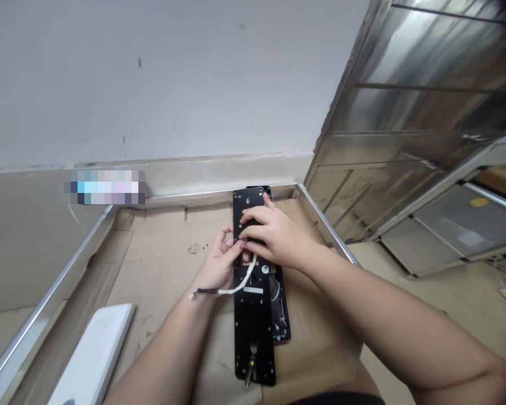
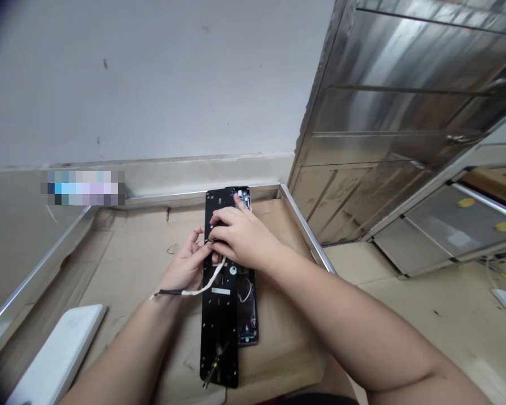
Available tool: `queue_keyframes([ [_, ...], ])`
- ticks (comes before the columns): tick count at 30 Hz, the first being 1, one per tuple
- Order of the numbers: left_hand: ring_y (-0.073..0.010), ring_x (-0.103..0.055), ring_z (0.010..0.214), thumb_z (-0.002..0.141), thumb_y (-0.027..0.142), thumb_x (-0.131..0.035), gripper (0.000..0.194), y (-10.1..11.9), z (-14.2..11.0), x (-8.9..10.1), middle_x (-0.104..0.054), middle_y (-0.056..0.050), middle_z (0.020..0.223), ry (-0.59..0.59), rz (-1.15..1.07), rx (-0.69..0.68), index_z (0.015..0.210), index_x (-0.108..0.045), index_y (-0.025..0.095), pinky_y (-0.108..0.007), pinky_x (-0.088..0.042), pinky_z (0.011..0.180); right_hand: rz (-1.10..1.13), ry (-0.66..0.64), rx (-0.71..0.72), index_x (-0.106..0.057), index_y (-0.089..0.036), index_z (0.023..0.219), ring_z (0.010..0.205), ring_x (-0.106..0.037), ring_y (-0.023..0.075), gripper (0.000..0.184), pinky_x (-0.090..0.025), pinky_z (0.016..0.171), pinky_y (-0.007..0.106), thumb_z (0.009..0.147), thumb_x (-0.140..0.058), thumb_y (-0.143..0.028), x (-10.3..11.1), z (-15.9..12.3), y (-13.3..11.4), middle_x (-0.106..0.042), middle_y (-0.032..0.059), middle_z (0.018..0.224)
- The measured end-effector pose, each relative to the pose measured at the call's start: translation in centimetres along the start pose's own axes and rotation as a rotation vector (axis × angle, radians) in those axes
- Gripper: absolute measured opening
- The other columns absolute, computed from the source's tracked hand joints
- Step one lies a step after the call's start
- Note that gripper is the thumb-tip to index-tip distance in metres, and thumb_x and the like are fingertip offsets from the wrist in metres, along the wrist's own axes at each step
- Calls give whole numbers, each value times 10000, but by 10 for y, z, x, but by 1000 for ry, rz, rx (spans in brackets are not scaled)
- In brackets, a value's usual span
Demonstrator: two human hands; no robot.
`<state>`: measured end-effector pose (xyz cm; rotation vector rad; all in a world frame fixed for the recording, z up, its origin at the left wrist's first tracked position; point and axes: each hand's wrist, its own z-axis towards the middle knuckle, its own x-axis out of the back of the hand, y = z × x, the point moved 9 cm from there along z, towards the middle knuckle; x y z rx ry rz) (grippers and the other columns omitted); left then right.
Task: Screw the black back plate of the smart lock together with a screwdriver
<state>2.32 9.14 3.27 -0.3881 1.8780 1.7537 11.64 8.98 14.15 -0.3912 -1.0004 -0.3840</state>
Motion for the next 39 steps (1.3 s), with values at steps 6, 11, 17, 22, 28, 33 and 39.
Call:
queue_keyframes([
  [6,-125,-648,687,803,235,-809,512,-3,-2,-4,-651,35,778,-11,-59,72,1173,-455,234,-259,-561,687,-44,27,96,-719,-199,924,1204,-614,227,213,-196,1249,584,970,-581,-354,7,1,6,-682,62,1072],
  [11,-141,-679,831,837,173,-747,458,-4,-4,-6,-688,-31,977,-37,-112,121,1234,-520,213,-269,-553,789,-50,84,144,-715,-191,916,1184,-645,226,238,-333,1213,511,986,-558,-355,14,0,17,-705,51,944],
  [17,-184,-656,914,921,311,-661,416,-6,2,8,-687,-79,1080,-19,168,16,1314,-569,209,-306,-523,833,29,55,121,-713,-180,943,1099,-667,207,242,-437,1131,440,998,-538,-337,5,-2,40,-685,57,908],
  [22,-189,-572,946,890,297,-687,258,13,4,22,-637,-66,1033,136,610,-204,1124,-713,192,-279,-455,888,84,15,93,-718,-166,956,1187,-643,229,267,-448,1106,416,1007,-518,-335,-8,-4,52,-698,86,943],
  [28,-191,-564,995,894,310,-660,351,-7,7,25,-591,-71,1101,113,562,-59,1214,-561,206,-289,-490,815,103,-23,65,-726,-171,951,1188,-650,240,267,-493,1044,400,1004,-523,-336,-23,-7,64,-714,97,973],
  [33,-168,-598,915,888,360,-683,465,-24,8,30,-598,-67,1083,108,470,51,1279,-475,218,-256,-471,719,133,-23,35,-735,-162,956,1199,-646,246,279,-515,1009,384,1004,-518,-331,-31,-8,75,-703,112,973],
  [39,-143,-591,753,843,412,-735,618,-35,4,20,-620,-22,937,63,352,164,1340,-412,237,-226,-433,598,184,-58,25,-740,-174,1005,1216,-633,251,252,-507,1014,405,990,-544,-332,-28,-10,76,-703,117,1025],
])
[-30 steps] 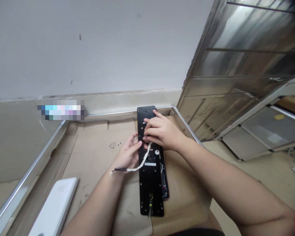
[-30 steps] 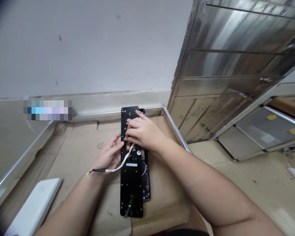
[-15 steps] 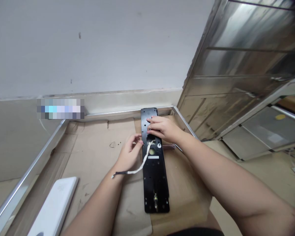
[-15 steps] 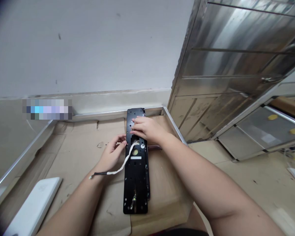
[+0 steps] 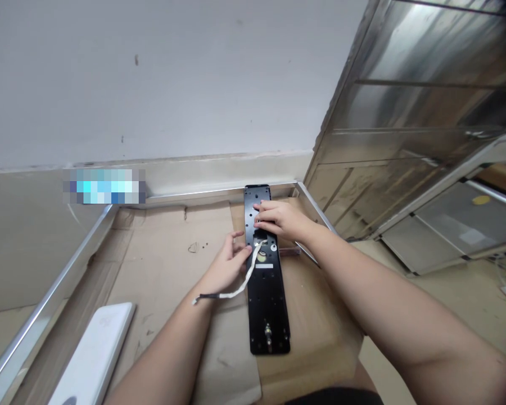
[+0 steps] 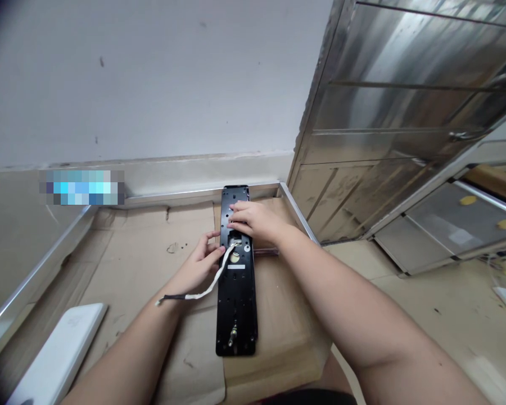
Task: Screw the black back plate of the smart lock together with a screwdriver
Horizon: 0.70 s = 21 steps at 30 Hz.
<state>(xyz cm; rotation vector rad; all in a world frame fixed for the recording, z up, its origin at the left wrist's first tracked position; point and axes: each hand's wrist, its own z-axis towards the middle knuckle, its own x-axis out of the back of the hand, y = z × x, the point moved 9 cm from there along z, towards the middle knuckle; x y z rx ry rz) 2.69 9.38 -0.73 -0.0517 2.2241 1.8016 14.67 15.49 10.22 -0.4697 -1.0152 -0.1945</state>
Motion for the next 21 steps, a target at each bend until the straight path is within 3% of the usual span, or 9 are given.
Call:
queue_keyframes([
  [8,-162,-614,808,838,430,-746,621,-4,1,-4,-644,-62,1010,-44,4,11,1343,-472,195,-250,-481,638,-4,-85,-53,-748,-157,953,1131,-647,263,255,-533,892,378,985,-544,-306,9,1,-4,-658,105,903],
  [14,-184,-623,928,894,451,-690,562,-5,5,1,-673,-79,1047,-25,70,-57,1345,-504,171,-292,-469,833,4,8,-96,-746,-180,991,1177,-645,250,249,-505,1013,420,987,-540,-320,10,-2,8,-687,128,1066],
  [21,-178,-602,878,891,454,-693,573,-6,6,3,-646,-51,990,-16,109,-78,1353,-509,170,-290,-445,816,49,15,-137,-732,-190,1018,1242,-628,243,262,-493,1050,418,1001,-516,-338,-2,-3,19,-668,102,1022],
])
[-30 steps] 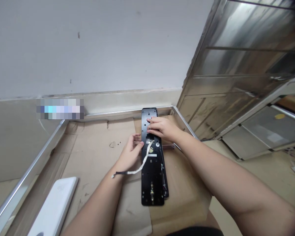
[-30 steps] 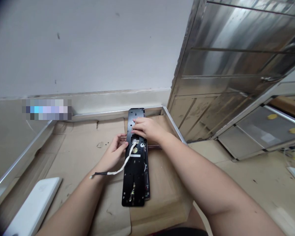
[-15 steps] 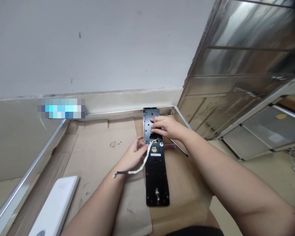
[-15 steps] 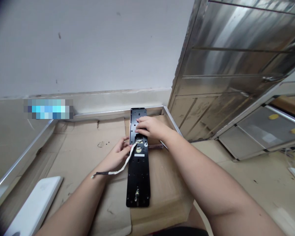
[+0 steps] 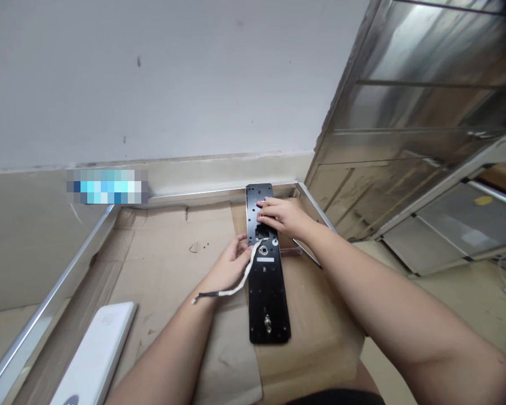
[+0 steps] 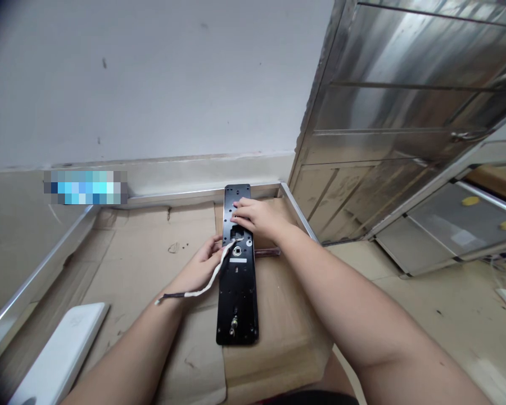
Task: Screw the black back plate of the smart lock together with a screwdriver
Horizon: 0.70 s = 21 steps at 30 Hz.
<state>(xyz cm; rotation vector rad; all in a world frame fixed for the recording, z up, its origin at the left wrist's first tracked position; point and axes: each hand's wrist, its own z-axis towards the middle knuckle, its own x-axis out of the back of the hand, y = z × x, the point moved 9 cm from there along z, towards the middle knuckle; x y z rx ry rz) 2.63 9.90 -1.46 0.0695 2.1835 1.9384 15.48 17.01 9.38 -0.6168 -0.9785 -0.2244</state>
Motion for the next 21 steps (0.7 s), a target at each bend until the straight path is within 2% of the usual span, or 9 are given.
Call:
queue_keyframes([
  [7,-177,-592,849,892,458,-688,556,-1,0,1,-635,-41,950,1,11,5,1331,-533,154,-295,-441,811,38,-23,-23,-729,-160,995,1246,-624,254,252,-512,1006,385,998,-523,-305,3,0,-4,-635,101,978],
  [17,-232,-625,1088,863,421,-735,579,0,-2,-9,-667,-137,1201,-122,-57,75,1330,-518,157,-350,-448,961,53,-10,-15,-717,-140,968,1268,-614,259,248,-508,1000,355,1004,-511,-273,5,1,-7,-605,89,942],
  [21,-244,-627,1086,843,459,-745,671,-3,-2,-7,-664,-139,1192,-115,-9,85,1369,-456,160,-368,-455,958,44,-18,-6,-711,-166,956,1236,-632,237,229,-515,987,341,1001,-511,-268,4,1,-7,-608,75,913],
])
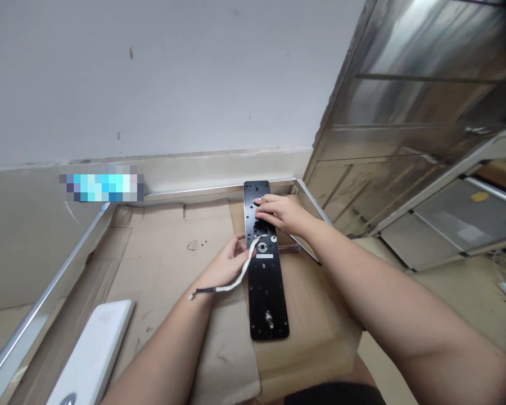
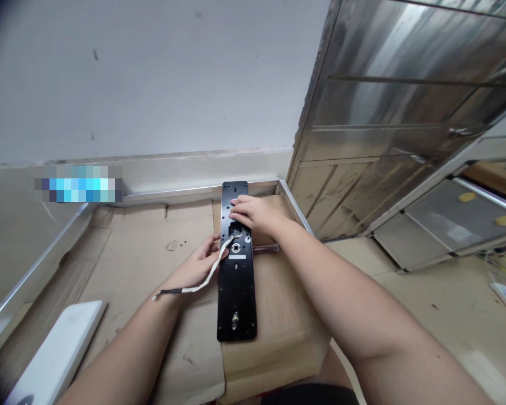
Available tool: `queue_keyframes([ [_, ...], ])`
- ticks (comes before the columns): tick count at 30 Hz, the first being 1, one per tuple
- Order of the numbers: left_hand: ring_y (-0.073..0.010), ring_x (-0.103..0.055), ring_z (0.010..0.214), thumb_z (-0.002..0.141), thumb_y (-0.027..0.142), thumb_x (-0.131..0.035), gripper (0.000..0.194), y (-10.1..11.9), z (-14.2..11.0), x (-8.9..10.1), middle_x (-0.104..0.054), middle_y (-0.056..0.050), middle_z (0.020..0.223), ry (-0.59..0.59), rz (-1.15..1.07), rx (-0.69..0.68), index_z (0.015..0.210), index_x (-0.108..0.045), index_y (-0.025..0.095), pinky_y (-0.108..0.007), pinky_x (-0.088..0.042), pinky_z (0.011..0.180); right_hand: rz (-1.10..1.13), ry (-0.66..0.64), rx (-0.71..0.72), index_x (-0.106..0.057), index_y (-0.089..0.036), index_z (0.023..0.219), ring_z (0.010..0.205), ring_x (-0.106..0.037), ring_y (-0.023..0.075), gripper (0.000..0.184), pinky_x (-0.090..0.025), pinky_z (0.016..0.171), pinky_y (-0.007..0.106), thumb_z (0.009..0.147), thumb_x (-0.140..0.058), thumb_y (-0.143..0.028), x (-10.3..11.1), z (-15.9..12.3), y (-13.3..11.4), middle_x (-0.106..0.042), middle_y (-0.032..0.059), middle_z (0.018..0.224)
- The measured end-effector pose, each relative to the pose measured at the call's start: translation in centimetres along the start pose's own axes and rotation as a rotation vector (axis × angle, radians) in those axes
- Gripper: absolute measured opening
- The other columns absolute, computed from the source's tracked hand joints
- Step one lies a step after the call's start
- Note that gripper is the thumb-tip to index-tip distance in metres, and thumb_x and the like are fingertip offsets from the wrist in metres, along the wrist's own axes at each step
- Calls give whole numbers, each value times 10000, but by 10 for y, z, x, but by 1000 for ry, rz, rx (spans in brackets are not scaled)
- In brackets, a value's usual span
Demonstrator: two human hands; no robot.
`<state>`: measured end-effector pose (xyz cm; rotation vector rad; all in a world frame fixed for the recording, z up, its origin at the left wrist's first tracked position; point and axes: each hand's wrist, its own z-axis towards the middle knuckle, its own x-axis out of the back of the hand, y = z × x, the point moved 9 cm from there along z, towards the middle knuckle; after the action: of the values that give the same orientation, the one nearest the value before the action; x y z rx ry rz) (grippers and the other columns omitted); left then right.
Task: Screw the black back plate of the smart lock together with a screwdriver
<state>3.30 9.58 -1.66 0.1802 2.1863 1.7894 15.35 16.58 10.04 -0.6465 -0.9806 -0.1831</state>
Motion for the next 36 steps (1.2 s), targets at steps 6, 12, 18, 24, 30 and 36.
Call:
queue_keyframes([
  [6,-239,-646,1017,834,498,-751,758,-2,-4,-10,-672,-134,1156,-92,1,75,1404,-376,168,-368,-477,902,42,-28,-18,-719,-174,962,1263,-615,241,239,-509,985,340,1002,-513,-290,-3,0,5,-608,76,926],
  [12,-220,-646,964,841,487,-750,724,-6,-6,-15,-688,-105,1096,-153,31,99,1380,-380,175,-358,-479,862,0,-23,-72,-750,-194,988,1243,-580,254,171,-417,1114,449,913,-654,-313,7,-2,8,-601,99,1109],
  [18,-243,-644,1034,777,350,-827,773,-7,-4,-15,-654,-137,1199,-138,31,48,1377,-373,173,-406,-473,935,38,76,-341,-669,-210,1151,1402,-398,292,390,-296,1216,464,776,-774,-244,16,-8,35,-374,124,1421],
  [24,-262,-620,1096,846,381,-760,707,1,-5,-18,-626,-162,1274,-184,66,24,1404,-389,158,-424,-458,973,717,118,-971,-394,-175,1393,906,-695,229,580,-584,896,478,904,-665,-333,-21,-37,85,-653,147,1121],
  [30,-249,-629,1081,833,438,-774,702,0,-7,-20,-624,-161,1283,-181,12,61,1359,-402,157,-385,-480,933,940,-14,-971,-615,-155,954,687,-706,145,128,-617,641,271,991,-540,-252,-33,-33,71,-722,87,880],
  [36,-181,-638,836,828,513,-759,708,-8,-5,-15,-685,-88,1048,-142,30,96,1347,-423,169,-292,-469,718,1001,-5,-972,-630,-147,978,687,-708,122,94,-618,626,239,984,-545,-188,-31,-32,68,-733,84,939],
])
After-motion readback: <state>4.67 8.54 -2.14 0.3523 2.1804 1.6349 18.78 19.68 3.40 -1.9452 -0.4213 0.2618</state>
